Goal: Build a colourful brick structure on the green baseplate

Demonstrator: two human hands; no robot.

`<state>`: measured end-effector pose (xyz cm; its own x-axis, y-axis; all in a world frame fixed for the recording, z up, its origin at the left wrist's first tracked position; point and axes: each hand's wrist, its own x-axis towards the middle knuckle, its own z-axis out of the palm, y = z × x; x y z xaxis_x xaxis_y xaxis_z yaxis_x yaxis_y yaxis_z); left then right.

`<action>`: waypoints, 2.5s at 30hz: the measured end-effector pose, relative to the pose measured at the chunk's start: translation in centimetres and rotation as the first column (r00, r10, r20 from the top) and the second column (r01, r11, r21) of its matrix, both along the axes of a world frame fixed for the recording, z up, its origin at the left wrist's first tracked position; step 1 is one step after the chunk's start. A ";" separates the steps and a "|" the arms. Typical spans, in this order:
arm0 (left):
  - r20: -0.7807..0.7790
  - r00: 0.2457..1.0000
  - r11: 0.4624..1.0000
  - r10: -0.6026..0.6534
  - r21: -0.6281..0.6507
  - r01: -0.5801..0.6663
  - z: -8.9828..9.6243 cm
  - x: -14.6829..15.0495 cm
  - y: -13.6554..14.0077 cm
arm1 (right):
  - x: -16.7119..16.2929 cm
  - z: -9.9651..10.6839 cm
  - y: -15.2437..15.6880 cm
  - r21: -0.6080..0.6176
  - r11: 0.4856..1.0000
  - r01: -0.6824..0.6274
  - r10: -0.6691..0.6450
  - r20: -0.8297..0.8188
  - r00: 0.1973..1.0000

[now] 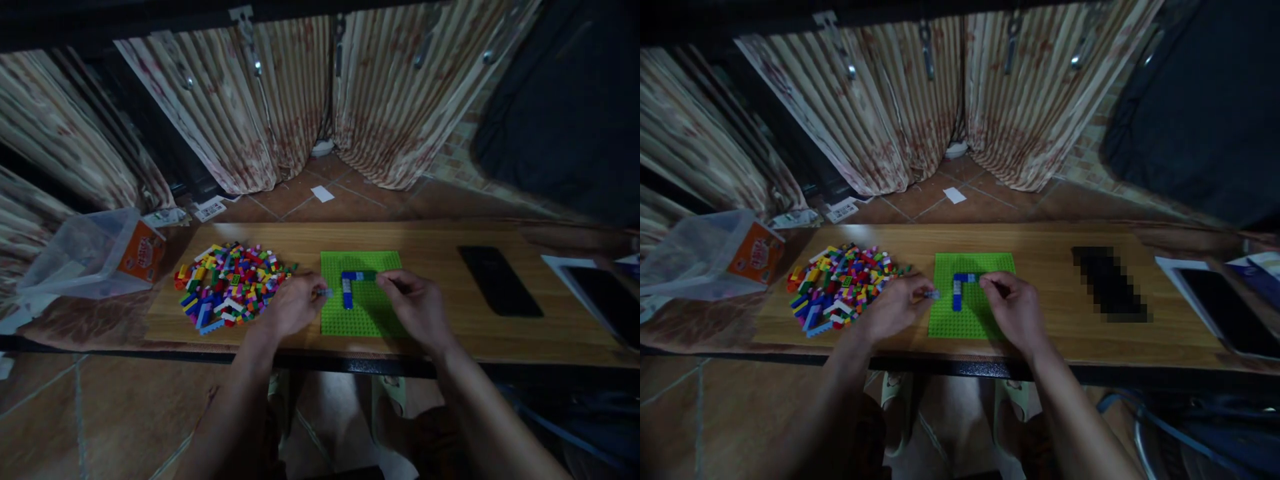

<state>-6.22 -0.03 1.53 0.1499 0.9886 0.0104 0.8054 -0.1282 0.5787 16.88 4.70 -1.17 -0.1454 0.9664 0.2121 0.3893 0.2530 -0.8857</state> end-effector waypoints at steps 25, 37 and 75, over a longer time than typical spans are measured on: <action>0.158 0.979 0.988 0.130 -0.109 -0.113 -0.9 2.5 1.9 | 1.5 -0.9 -0.5 -0.148 0.935 -0.323 0.350 0.227 0.909; 0.075 0.983 0.961 0.167 -0.236 -0.145 -1.3 4.1 1.8 | 1.0 -1.7 -0.4 -0.069 0.948 -0.310 0.314 0.349 0.883; -0.192 0.940 0.869 0.281 -0.365 -0.334 -1.4 5.9 3.3 | 0.3 -3.0 -0.7 -0.025 0.949 -0.313 0.294 0.419 0.859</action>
